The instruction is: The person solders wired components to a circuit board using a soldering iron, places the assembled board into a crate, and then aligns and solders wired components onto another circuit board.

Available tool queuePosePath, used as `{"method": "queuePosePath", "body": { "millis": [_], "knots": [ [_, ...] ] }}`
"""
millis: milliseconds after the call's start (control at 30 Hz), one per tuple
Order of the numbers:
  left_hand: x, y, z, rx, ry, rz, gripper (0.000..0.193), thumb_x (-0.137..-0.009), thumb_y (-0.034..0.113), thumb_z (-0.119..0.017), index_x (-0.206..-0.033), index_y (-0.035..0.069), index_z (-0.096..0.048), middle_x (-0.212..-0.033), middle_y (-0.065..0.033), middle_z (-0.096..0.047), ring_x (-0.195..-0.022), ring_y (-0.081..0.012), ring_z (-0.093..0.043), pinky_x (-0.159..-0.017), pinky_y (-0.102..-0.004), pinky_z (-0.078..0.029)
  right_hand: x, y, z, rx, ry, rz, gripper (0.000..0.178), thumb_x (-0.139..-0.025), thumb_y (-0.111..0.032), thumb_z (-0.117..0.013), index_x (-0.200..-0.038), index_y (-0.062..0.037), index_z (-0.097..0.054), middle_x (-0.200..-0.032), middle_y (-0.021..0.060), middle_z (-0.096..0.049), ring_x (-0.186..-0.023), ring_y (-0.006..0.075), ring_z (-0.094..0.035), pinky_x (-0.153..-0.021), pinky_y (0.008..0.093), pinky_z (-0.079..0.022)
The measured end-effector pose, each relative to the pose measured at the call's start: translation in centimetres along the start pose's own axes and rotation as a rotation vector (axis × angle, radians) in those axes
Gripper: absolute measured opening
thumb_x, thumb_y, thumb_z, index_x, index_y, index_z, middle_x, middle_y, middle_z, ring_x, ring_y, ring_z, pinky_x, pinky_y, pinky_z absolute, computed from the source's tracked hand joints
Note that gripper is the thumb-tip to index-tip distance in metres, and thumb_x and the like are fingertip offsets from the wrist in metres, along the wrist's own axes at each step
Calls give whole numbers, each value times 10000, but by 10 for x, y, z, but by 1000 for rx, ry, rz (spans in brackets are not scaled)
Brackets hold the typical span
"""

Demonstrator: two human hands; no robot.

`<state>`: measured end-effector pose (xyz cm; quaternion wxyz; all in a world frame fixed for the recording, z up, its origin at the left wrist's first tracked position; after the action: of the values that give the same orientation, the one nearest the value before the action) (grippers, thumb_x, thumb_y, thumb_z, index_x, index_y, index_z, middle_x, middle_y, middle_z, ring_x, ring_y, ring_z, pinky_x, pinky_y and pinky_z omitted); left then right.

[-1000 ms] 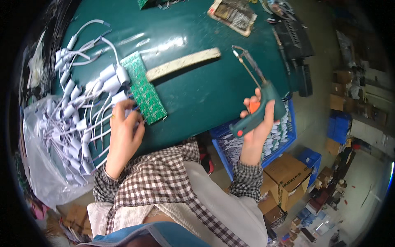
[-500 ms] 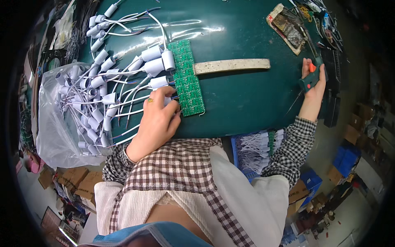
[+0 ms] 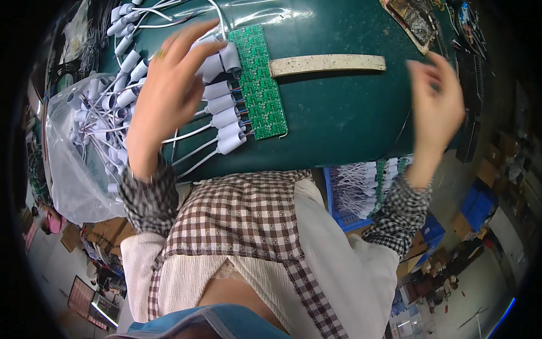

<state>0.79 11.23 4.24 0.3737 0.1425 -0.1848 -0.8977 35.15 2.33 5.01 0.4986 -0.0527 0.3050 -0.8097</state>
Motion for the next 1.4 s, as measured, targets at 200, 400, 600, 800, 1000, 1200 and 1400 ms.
{"method": "queuePosePath", "body": {
  "millis": [200,400,600,800,1000,1200,1400],
  "knots": [
    [-17,-19,-4,-183,-165,-174,567,-643,-46,-579,-1180,137,-585,-1268,-91,-525,-1312,-337,-401,-1107,-533,-286,37,-48,-90,-37,-511,768,478,-745,-144,-729,-1205,-138,-602,-1126,43,-589,-1052,256,-558,-940,384,-435],
    [-24,-35,-23,-106,-268,-110,597,-642,72,-656,-1223,180,-565,-1229,-119,-539,-1346,-327,-369,-1133,-595,-203,27,-43,-103,-95,-480,847,414,-753,-106,-714,-1157,-124,-627,-979,33,-594,-931,232,-570,-818,369,-470],
    [-16,-23,-19,-171,-152,-51,522,-653,146,-776,-1139,154,-583,-1060,-63,-585,-1058,-274,-571,-1101,-563,-288,19,-46,-103,-110,-379,863,356,-756,-108,-717,-1104,-97,-637,-912,38,-590,-864,236,-574,-747,357,-482],
    [-16,2,-14,-377,113,-79,326,-618,114,-766,-914,98,-630,-891,-50,-567,-985,-253,-572,-1038,-549,-347,0,-39,-110,4,-254,757,328,-776,-156,-721,-1090,-102,-641,-878,46,-580,-825,238,-567,-712,357,-487],
    [10,33,-1,-428,122,-57,225,-697,105,-716,-844,57,-553,-853,-86,-552,-893,-264,-595,-950,-463,-428,0,-40,-116,23,-277,682,318,-769,-155,-726,-1074,-107,-647,-891,36,-587,-837,234,-571,-720,357,-487],
    [47,35,0,-106,-117,406,317,-752,159,-734,-988,25,-572,-885,-140,-552,-806,-342,-595,-679,-422,-475,27,-79,-119,-236,-332,453,255,-816,-168,-689,-1053,-77,-665,-862,71,-632,-762,248,-623,-680,382,-494],
    [23,14,16,37,242,214,245,-785,137,-699,-952,4,-578,-892,-144,-578,-815,-341,-596,-697,-420,-483,33,-86,-151,-318,-642,170,393,-836,-254,-694,-1101,29,-630,-830,134,-676,-709,228,-656,-657,331,-502]
  ]
}}
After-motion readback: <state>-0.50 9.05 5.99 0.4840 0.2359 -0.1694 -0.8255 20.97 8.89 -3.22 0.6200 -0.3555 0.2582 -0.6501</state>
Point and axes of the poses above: each hand's wrist, its own x-axis away from the middle knuckle, its own z-axis out of the back of the hand, y = z × x, the point moved 2 cm from there along -x, towards the middle knuckle
